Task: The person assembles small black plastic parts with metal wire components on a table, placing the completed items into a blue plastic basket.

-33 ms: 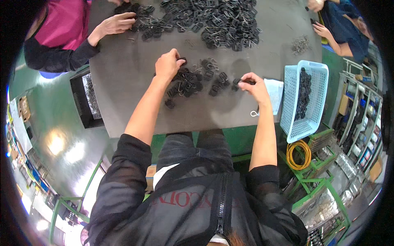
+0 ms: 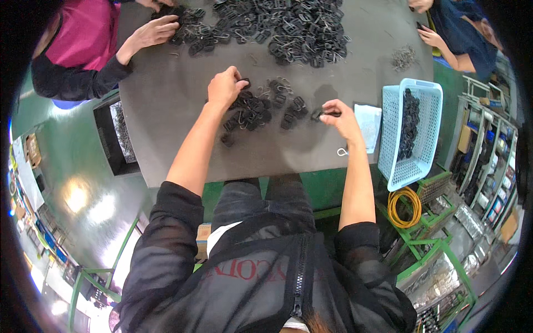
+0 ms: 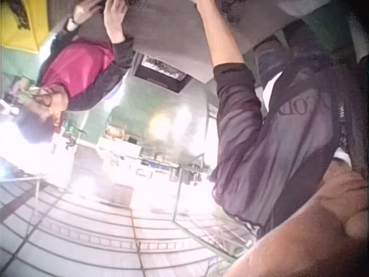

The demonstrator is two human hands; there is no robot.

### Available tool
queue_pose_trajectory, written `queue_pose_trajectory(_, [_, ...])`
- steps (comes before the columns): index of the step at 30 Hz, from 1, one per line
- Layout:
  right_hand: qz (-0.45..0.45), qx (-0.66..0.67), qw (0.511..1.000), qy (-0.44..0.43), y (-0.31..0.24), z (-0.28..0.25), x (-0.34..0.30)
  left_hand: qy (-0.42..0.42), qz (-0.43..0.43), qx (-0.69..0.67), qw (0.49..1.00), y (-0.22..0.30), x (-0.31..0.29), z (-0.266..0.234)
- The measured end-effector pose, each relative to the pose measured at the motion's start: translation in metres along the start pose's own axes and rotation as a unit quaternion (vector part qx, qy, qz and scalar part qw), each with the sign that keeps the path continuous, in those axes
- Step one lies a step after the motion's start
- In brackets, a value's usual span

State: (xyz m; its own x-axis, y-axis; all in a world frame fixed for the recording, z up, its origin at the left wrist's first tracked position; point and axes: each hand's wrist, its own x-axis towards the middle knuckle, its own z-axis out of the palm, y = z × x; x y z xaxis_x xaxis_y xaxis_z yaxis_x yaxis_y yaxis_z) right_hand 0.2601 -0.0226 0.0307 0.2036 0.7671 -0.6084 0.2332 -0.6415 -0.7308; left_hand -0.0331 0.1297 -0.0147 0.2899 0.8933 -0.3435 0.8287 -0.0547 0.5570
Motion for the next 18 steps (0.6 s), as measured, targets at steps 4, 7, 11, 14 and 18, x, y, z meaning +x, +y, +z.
queue_pose_trajectory(4, [0.019, -0.234, 0.970, 0.058, 0.017, 0.012, 0.001, -0.049, -0.009, -0.052, 0.997, 0.000, 0.000, -0.003])
queue_pose_trajectory(7, [0.015, -0.241, 0.968, 0.071, 0.020, 0.010, 0.002, -0.087, -0.064, -0.174, 0.979, 0.023, -0.006, -0.011])
queue_pose_trajectory(11, [0.004, -0.139, 0.985, 0.100, 0.038, -0.018, -0.009, -0.180, -0.080, -0.391, 0.899, 0.112, -0.033, 0.019])
queue_pose_trajectory(14, [-0.015, -0.023, 0.981, 0.194, 0.043, -0.079, -0.054, -0.224, 0.031, -0.393, 0.891, 0.205, -0.052, 0.074])
queue_pose_trajectory(18, [-0.048, 0.000, 0.942, 0.331, 0.050, -0.179, -0.100, -0.201, 0.139, -0.426, 0.871, 0.329, -0.073, 0.132])
